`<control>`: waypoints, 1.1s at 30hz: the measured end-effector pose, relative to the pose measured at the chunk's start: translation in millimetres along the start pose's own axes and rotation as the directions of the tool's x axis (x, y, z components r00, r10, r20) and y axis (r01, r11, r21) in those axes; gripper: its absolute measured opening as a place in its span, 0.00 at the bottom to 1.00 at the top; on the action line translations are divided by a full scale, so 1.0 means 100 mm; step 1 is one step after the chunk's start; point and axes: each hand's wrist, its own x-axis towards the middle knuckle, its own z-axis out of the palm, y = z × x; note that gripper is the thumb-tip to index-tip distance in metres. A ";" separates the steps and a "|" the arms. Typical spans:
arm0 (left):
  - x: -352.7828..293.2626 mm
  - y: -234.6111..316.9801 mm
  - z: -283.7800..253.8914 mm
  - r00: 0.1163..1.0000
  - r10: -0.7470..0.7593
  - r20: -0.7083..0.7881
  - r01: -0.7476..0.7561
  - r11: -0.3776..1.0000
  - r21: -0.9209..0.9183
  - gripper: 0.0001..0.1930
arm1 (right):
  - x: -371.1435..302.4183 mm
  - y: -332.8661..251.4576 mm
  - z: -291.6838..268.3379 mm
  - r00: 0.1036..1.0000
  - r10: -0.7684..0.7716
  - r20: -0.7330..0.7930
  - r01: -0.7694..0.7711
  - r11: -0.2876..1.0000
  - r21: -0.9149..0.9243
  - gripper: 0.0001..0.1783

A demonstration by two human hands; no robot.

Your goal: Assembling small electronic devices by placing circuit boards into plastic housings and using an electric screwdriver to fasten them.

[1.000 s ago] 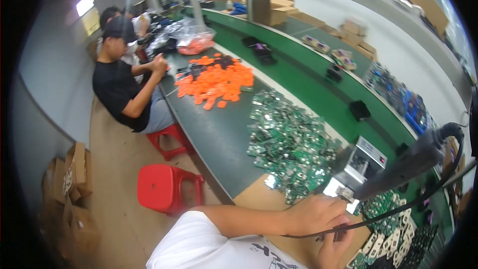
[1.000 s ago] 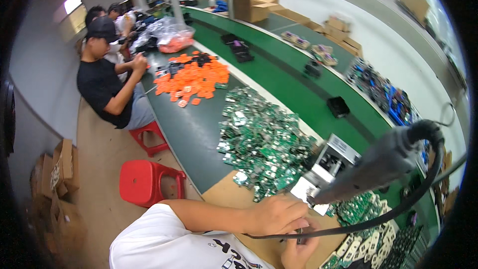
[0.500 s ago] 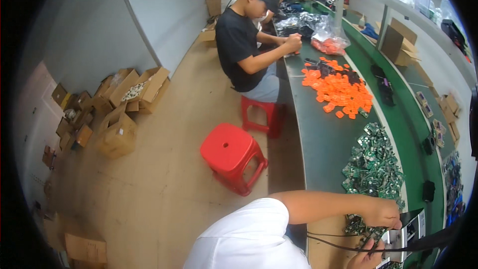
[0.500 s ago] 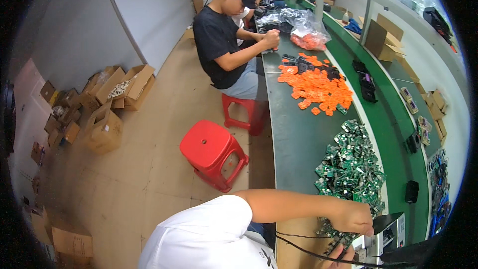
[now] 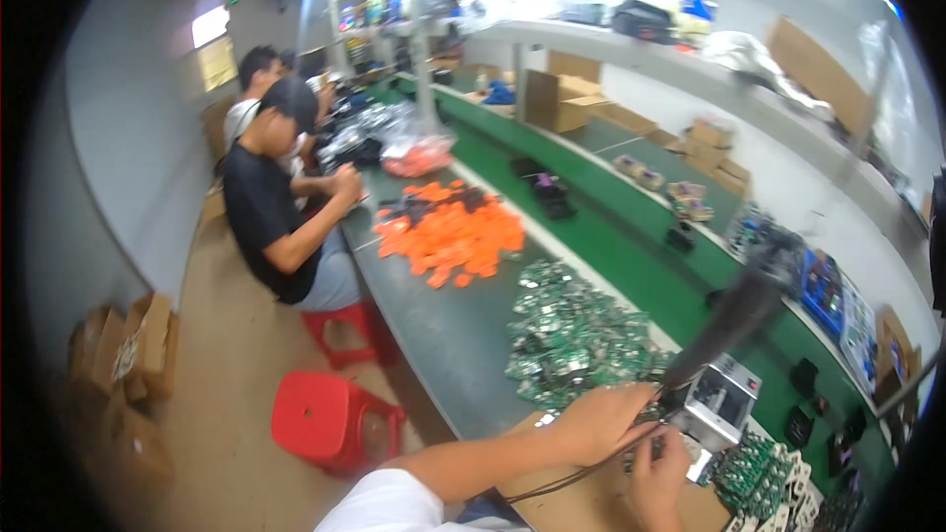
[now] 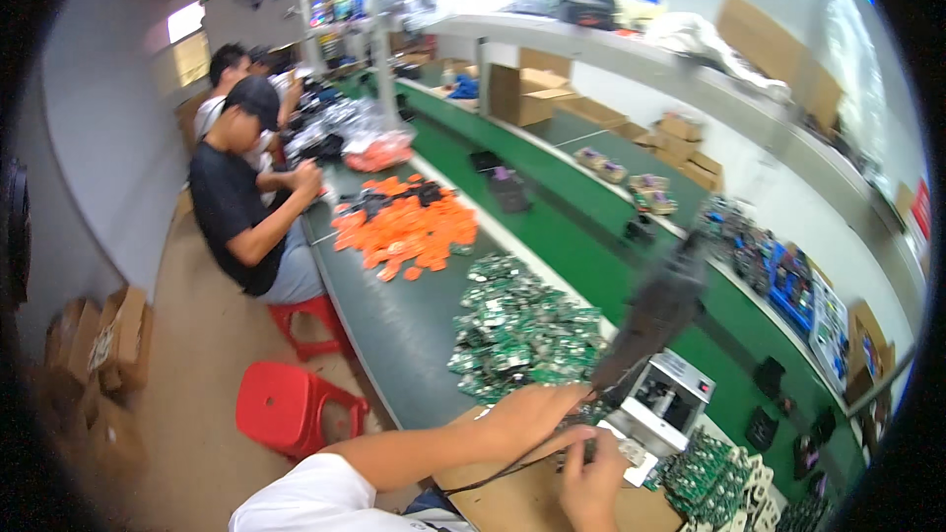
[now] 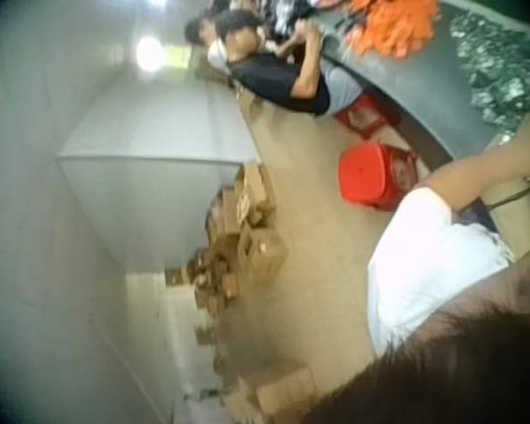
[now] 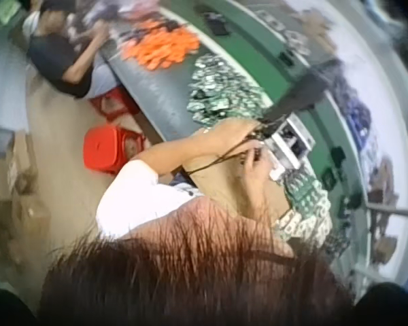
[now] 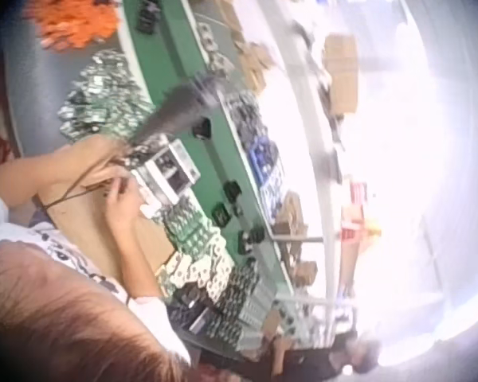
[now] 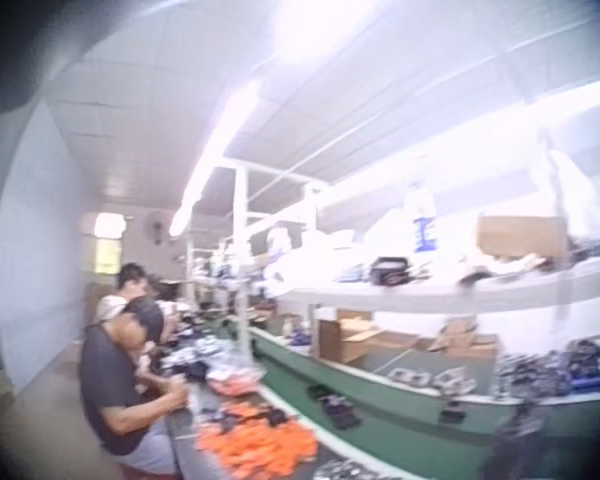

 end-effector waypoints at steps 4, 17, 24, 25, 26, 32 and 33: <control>-0.04 0.01 0.14 0.996 -0.077 0.046 0.086 0.964 -0.251 0.09 | -0.12 -0.15 -0.10 0.998 0.060 0.001 -0.060 0.989 0.139 0.14; -0.11 -0.18 0.07 0.970 -0.011 0.244 0.032 0.996 -0.084 0.11 | -0.16 0.17 -0.06 0.950 -0.203 0.239 0.242 0.959 -0.147 0.13; 0.44 -0.93 0.01 0.999 0.001 0.045 -0.010 0.980 0.199 0.12 | -0.13 0.04 0.08 0.971 -0.220 0.092 0.195 0.955 0.222 0.19; 0.53 -0.85 0.02 0.997 0.040 0.060 -0.058 0.937 0.343 0.11 | -0.12 0.08 0.04 0.982 -0.184 0.047 0.171 0.963 0.208 0.19; 0.58 -0.65 0.03 0.985 0.169 0.014 -0.163 0.921 0.354 0.12 | -0.11 0.09 -0.03 0.991 -0.039 0.129 -0.008 0.940 0.342 0.19; 0.12 -0.04 0.03 0.981 0.151 0.124 -0.160 0.985 0.071 0.14 | -0.08 0.24 0.01 0.980 -0.181 -0.084 0.198 0.929 0.313 0.20; 0.05 0.08 0.07 0.959 0.228 0.171 -0.244 0.966 0.082 0.12 | -0.07 0.23 -0.02 0.997 -0.079 0.003 0.076 0.972 0.221 0.21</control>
